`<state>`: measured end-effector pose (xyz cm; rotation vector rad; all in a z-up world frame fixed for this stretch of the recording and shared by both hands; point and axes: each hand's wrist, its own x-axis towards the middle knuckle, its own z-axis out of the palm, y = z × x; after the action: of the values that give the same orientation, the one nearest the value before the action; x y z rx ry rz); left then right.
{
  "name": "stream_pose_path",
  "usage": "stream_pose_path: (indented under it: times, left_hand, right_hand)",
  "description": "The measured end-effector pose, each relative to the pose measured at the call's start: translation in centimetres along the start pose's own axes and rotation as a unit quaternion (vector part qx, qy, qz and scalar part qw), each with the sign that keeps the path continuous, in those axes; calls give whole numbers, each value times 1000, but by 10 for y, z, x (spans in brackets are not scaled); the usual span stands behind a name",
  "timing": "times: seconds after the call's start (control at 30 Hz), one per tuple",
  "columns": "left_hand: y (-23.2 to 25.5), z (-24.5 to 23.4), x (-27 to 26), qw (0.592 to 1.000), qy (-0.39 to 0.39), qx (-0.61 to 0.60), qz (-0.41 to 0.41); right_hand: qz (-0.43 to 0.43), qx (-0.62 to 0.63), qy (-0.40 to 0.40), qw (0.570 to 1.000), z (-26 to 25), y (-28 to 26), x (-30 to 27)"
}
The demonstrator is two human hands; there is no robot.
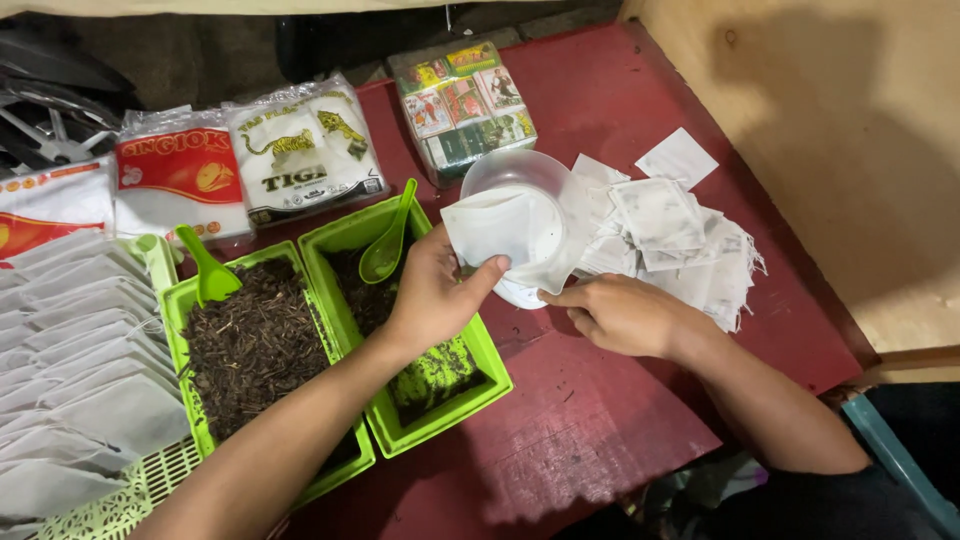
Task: Filling small bags with tea leaves and a white powder additive using scoops
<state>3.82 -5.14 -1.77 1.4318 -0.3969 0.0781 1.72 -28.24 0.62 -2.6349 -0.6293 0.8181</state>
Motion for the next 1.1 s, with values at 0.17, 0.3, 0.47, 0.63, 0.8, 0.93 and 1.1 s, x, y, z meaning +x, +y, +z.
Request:
stream_pose_path:
  times: [0.17,0.3,0.47,0.63,0.8,0.93,1.1]
  left_hand:
    - [-4,-2,0,1000,4,6,-10]
    - [-3,0,0,999,4,-7,-42]
    - [8,8,12,999,-18,33,-24]
    - [8,16,19,996,-18,91,7]
    - [25,12,24,982,-15,182,-54]
    - [19,12,30,979,2,201,-44]
    - [11,10,32,979,6,201,-43]
  right_hand:
    - [-52,52,39,996,-7,15,-6]
    - [-88,85,170,978,-21,30,-22]
    - [-153,157,305,927,-50,13,-4]
    - [-244,230,338,879,-67,4,26]
    - [-258,286,334,860,-71,-2,44]
    - [-259,285,338,859,-72,5,51]
    - [-250,306,336,855,-68,9,56]
